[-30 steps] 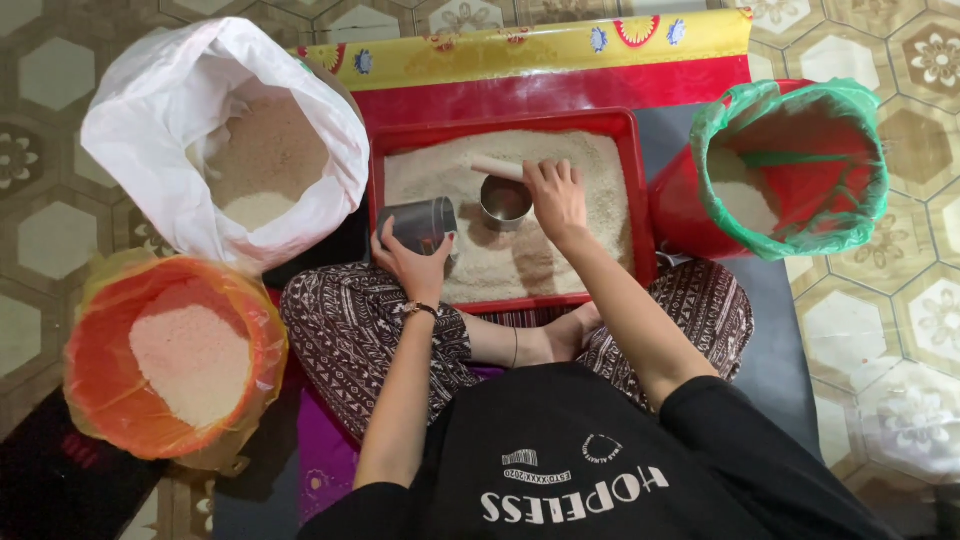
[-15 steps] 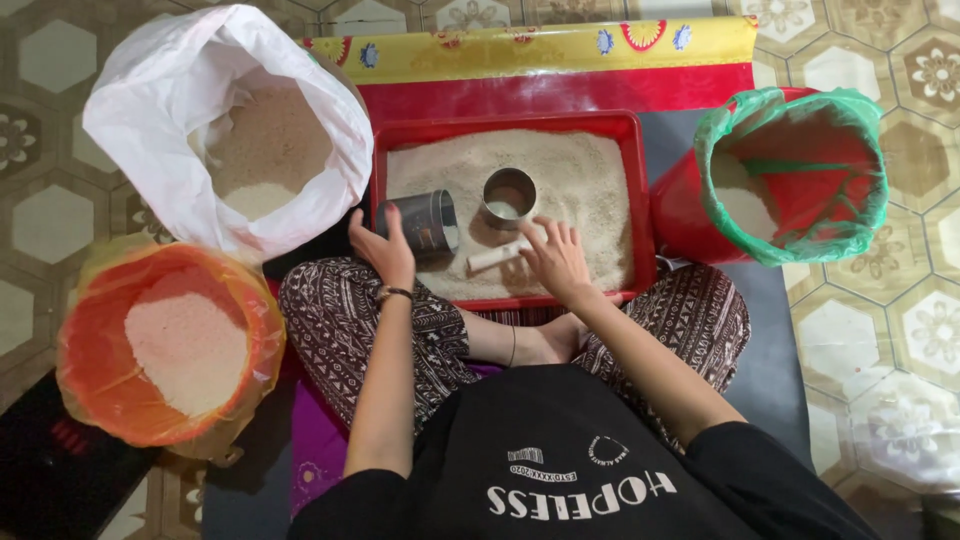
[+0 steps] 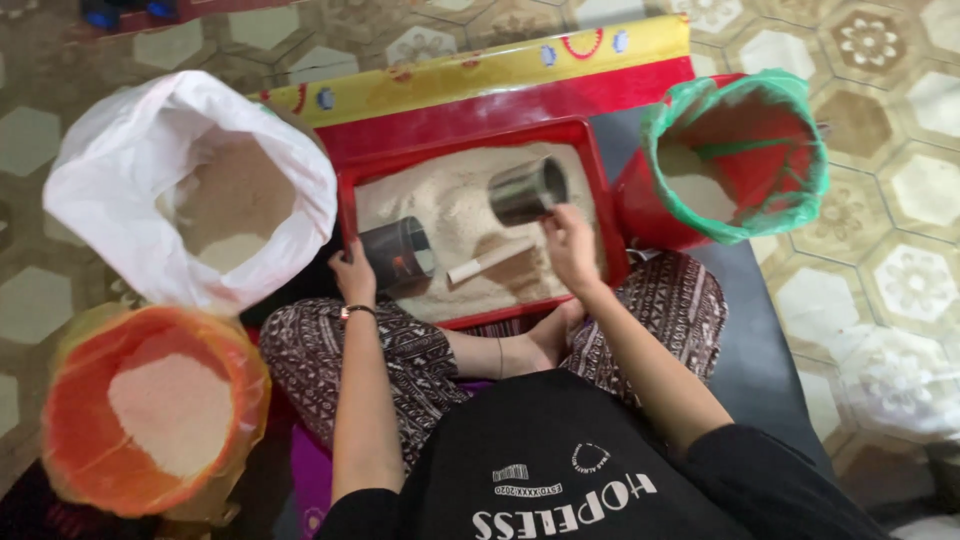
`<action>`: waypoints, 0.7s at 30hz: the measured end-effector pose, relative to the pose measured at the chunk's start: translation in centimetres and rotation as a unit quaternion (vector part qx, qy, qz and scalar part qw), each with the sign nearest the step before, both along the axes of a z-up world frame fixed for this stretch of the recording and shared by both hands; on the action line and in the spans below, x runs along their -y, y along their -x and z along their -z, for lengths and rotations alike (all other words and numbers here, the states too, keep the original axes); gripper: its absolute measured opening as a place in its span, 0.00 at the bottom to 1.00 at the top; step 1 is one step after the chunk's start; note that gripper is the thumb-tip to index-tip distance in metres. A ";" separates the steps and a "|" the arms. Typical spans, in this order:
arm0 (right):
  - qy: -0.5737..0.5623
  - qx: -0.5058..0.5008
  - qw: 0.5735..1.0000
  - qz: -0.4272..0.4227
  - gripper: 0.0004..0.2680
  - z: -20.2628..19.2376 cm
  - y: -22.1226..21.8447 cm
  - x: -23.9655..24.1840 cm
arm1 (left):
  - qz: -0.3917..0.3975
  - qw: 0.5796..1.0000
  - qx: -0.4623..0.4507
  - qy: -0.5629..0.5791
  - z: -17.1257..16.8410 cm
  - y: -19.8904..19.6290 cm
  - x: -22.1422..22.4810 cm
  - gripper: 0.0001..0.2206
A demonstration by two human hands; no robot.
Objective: Measuring grain from a tray into a metal cup and leveling it with a rod while sitting on the floor.
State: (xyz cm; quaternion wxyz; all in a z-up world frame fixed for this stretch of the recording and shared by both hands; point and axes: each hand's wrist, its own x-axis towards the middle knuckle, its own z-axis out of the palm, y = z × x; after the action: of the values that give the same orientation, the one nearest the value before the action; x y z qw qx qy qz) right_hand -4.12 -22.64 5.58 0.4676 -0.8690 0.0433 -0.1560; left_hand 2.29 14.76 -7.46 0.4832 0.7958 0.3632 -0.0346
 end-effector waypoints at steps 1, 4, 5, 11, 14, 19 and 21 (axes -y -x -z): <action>0.003 -0.001 1.000 0.006 0.04 -1.8 0.4 1.5 | 0.006 1.000 -0.001 0.003 0.3 -0.4 0.2 0.34; -0.086 0.002 0.989 0.119 0.06 -5.6 1.6 5.6 | -0.008 1.000 -0.016 0.004 1.4 -0.5 -0.2 0.35; -0.132 0.052 0.983 0.117 0.08 -5.9 1.7 7.3 | -0.028 0.999 -0.014 0.014 1.8 -0.5 -0.4 0.37; -0.605 0.047 0.772 0.188 0.11 -4.5 0.2 17.1 | -0.052 0.998 -0.032 0.032 1.2 -0.6 -0.1 0.43; -0.703 0.030 0.694 0.153 0.12 -4.6 0.2 16.6 | -0.047 0.998 -0.048 0.015 1.9 -0.7 -0.6 0.45; -0.605 0.085 0.789 0.070 0.08 -4.3 -1.1 8.9 | -0.028 0.997 -0.076 0.006 3.7 -1.5 -1.6 0.42; -0.223 0.015 0.974 0.032 0.04 -1.2 -2.1 6.5 | -0.029 0.997 -0.072 0.005 2.5 -1.2 -0.8 0.38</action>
State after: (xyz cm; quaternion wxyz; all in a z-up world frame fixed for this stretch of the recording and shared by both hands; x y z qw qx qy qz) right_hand -2.06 -29.11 6.76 0.6450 -0.7387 0.0976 -0.1699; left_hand 3.53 15.59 -9.93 0.4603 0.7781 0.4199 -0.0798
